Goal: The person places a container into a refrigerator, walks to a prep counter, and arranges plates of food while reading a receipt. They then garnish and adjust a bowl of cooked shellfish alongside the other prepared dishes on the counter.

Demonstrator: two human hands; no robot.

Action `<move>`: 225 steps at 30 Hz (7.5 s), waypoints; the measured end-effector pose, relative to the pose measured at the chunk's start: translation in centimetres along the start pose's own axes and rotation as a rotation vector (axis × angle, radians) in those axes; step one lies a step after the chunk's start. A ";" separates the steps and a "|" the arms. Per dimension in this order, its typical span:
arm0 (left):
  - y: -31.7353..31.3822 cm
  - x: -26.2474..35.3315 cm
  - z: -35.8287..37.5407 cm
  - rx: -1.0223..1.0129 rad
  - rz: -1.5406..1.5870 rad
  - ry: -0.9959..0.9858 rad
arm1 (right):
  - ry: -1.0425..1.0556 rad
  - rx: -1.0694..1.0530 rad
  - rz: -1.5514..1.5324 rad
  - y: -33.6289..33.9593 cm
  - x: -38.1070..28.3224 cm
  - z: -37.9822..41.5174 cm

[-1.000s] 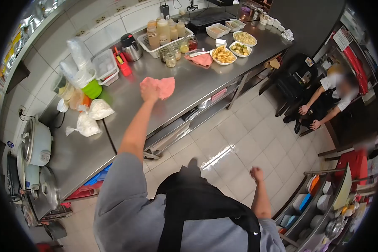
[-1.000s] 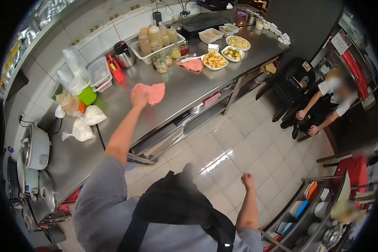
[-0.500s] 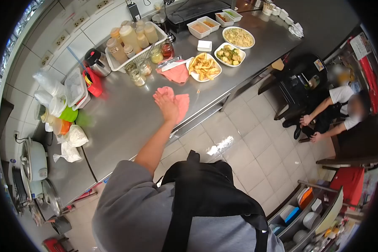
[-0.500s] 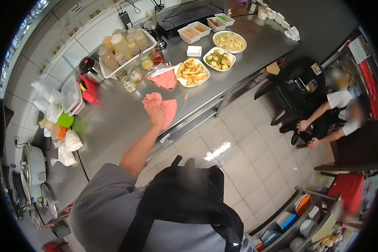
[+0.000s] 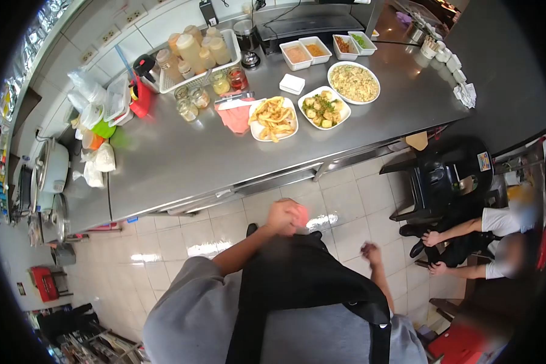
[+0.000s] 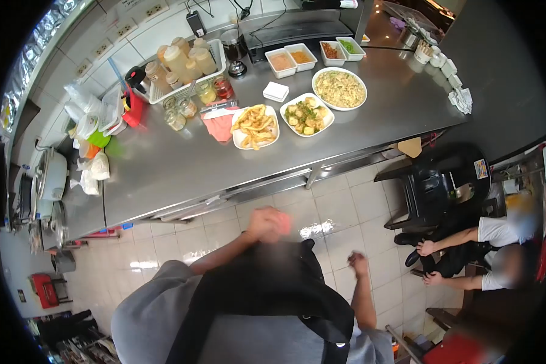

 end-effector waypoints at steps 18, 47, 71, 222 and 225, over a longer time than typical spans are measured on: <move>19.3 2.6 2.9 0.743 -0.742 0.251 | -0.284 -0.509 0.510 -7.6 -17.4 -11.3; -4.0 5.5 12.4 1.546 -0.419 0.965 | 1.000 -1.124 1.324 -57.2 -54.4 -29.0; -18.2 -17.6 16.3 0.955 0.232 1.280 | 1.302 -0.939 1.268 -46.4 -61.2 -21.6; 6.4 9.4 -0.6 1.293 -0.414 0.552 | 1.666 -0.843 1.531 -37.2 -55.7 -13.9; 6.3 9.4 -0.6 1.298 -0.432 0.548 | 1.522 -0.863 1.558 -37.3 -55.8 -14.9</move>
Point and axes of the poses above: each hand's wrist, its own z-axis away from the middle knuckle, its own y-axis out of the back of the hand, x = y × z, the point moved 8 cm from there along -z, towards the middle knuckle, and after that the axes turned 14 degrees about -x, right-handed, at the moved point
